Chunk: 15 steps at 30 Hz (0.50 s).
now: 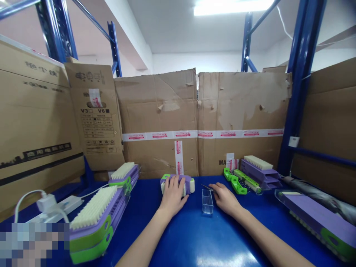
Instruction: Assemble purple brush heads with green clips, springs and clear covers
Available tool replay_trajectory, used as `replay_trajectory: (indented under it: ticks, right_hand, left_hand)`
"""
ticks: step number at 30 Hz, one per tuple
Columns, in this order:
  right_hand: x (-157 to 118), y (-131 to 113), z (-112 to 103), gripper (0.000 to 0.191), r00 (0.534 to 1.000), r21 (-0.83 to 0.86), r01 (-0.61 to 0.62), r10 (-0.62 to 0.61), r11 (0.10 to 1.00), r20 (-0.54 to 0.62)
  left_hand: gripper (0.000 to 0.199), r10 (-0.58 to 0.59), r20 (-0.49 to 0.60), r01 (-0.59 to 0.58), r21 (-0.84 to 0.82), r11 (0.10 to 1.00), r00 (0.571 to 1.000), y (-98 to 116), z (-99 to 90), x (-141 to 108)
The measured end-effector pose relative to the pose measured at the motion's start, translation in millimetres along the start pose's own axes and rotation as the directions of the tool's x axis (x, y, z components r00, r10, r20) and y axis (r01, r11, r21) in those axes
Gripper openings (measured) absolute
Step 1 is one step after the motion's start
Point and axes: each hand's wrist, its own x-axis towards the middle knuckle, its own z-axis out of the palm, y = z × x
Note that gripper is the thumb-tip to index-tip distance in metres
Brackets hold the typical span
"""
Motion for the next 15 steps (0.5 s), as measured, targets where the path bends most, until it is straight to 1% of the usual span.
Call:
replay_trajectory:
  ticks: [5, 8, 12, 15]
  right_hand:
    - [-0.1, -1.9, 0.5, 0.048, 0.999, 0.035, 0.001, 0.001, 0.999, -0.054]
    - [0.5, -2.9, -1.4, 0.048, 0.994, 0.107, 0.008, 0.004, 0.994, -0.111]
    - [0.6, -3.7, -4.4, 0.047, 0.980, 0.212, 0.096, -0.055, 0.973, -0.191]
    - [-0.7, -6.2, -6.4, 0.042, 0.968, 0.274, 0.168, -0.107, 0.947, -0.226]
  left_hand:
    - [0.052, -0.013, -0.009, 0.013, 0.015, 1.000, 1.000, 0.5, 0.9, 0.5]
    - [0.052, -0.005, -0.015, 0.006, 0.012, 1.000, 1.000, 0.4, 1.4, 0.5]
    - [0.052, -0.012, -0.012, 0.013, 0.017, 1.000, 1.000, 0.5, 1.7, 0.5]
    - [0.053, -0.017, -0.004, 0.017, 0.022, 1.000, 1.000, 1.0, 1.5, 0.7]
